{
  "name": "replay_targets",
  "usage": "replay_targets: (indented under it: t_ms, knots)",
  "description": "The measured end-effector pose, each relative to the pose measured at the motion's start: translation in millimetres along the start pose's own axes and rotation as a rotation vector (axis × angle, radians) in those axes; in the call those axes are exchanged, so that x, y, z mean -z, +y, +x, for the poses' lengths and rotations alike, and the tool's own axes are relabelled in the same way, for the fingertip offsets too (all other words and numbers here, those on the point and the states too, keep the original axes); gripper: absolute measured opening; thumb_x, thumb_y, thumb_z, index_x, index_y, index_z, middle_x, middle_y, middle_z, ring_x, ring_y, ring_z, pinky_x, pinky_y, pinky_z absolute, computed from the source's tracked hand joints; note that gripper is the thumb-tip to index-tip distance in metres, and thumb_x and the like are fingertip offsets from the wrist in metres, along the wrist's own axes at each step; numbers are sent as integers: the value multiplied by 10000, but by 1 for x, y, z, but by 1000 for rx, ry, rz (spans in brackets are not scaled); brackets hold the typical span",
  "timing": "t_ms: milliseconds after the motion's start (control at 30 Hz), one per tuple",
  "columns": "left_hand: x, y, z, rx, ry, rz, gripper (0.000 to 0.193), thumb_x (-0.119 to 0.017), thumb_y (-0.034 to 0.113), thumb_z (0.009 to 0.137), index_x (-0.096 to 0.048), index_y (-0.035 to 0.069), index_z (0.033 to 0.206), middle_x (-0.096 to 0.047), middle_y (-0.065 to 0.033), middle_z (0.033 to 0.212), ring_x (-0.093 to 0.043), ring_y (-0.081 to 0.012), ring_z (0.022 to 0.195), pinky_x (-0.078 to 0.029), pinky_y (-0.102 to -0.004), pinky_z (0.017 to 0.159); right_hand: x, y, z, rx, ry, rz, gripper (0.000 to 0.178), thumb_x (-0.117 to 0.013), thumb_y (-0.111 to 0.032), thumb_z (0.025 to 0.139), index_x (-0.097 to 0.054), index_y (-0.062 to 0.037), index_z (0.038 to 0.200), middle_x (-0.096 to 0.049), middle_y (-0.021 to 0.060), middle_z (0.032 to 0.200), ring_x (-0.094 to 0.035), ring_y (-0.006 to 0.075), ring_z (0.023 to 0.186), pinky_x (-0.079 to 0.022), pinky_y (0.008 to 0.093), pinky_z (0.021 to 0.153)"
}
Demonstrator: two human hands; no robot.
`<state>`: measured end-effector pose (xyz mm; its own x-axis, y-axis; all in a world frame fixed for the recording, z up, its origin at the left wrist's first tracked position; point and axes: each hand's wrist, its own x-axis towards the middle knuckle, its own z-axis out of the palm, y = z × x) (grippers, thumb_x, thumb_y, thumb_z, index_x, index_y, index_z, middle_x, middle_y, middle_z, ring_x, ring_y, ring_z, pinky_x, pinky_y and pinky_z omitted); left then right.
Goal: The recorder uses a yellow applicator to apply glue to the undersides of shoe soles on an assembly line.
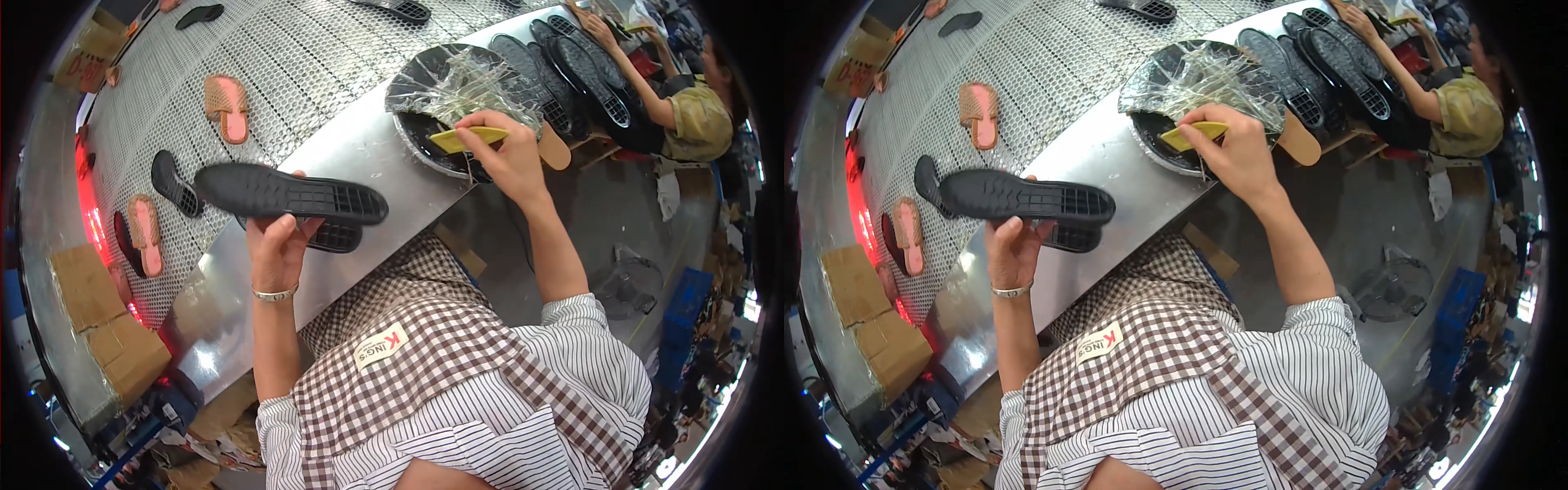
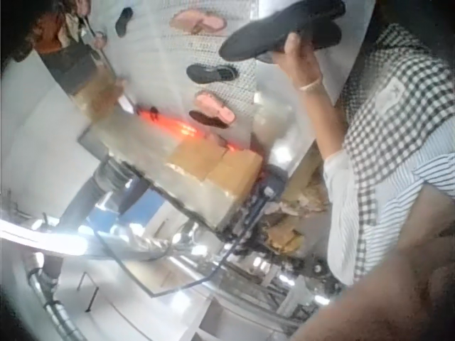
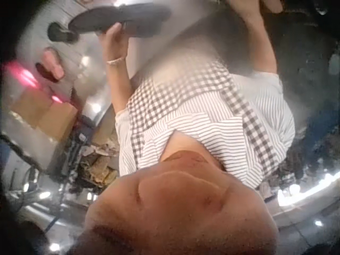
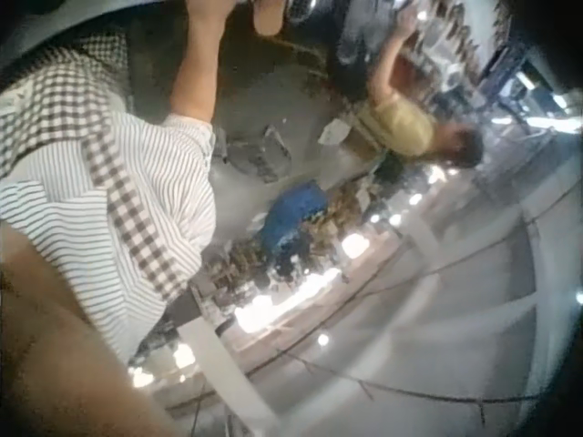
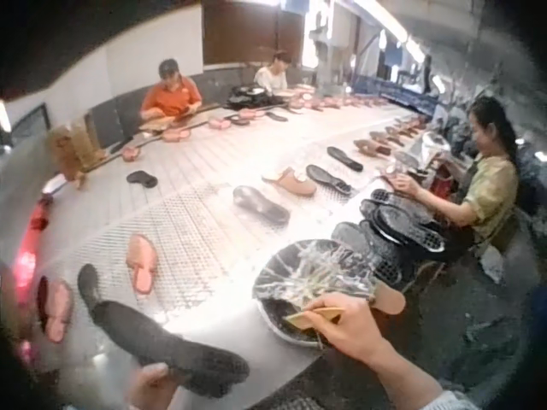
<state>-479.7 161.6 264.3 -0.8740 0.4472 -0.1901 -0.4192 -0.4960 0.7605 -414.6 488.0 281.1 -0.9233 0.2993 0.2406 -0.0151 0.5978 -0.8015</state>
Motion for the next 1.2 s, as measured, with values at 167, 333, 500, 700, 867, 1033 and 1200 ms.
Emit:
replay_targets:
  t_ms: [167, 333, 500, 700, 867, 1033, 1200]
  knots:
    - [-6, -3, -7, -76, 122, 56, 754, -560, -64, 795, -280, 129, 1468, -427, -177, 1410, -529, -311, 1232, -532, -443, 980, -8, 3, -3, -36, -65, -18, 155, -689, -156, 857, -692, -15, 923, -697, 111, 851, -689, 203, 770, -522, 296, 660]
    - [-7, -4, -16, -69, 174, 82, 795, -546, -156, 798, -281, 173, 1471, -422, -153, 1425, -524, -283, 1240, -540, -400, 985, -6, 1, -1, -171, -60, 119, 162, -686, -170, 864, -703, -24, 933, -700, 103, 813, -670, 146, 703, -513, 279, 630]
    - [1, -10, -21, -41, 240, 50, 909, -567, -180, 780, -211, 247, 1500, -465, -117, 1356, -553, -268, 1186, -532, -430, 974, -5, 5, -1, -218, -97, 64, 173, -686, -168, 868, -706, -6, 925, -706, 77, 805, -648, 110, 645, -513, 260, 601]
    - [2, -22, -30, -204, 264, 201, 924, -557, -181, 779, -193, 245, 1514, -476, -87, 1342, -555, -249, 1174, -502, -419, 990, -5, 19, 3, -409, -80, 403, 169, -685, -181, 890, -678, -17, 929, -652, 17, 726, -573, 48, 551, -427, 179, 480]
    - [16, -27, -36, -466, 108, 936, 1001, -619, -134, 751, -66, 179, 1525, -487, -127, 1316, -578, -230, 1128, -513, -401, 941, -30, -44, -11, -384, 4, 706, 141, -672, -123, 900, -639, 9, 932, -640, 47, 724, -572, 54, 528, -417, 176, 452]
    - [4, -33, -46, -550, 222, 916, 928, -742, 27, 717, -179, 25, 1455, -605, -126, 1183, -605, -198, 1102, -432, -387, 1019, -73, -80, -10, -251, -7, 856, 108, -649, -76, 907, -604, 18, 937, -663, 83, 775, -641, 94, 588, -480, 185, 481]
    - [-1, -33, -50, -555, 286, 766, 977, -792, 65, 686, -180, -17, 1443, -614, -132, 1175, -603, -202, 1108, -425, -372, 1031, -90, -76, -2, -254, -62, 877, 127, -640, -99, 921, -593, 16, 948, -672, 104, 809, -652, 100, 608, -497, 186, 497]
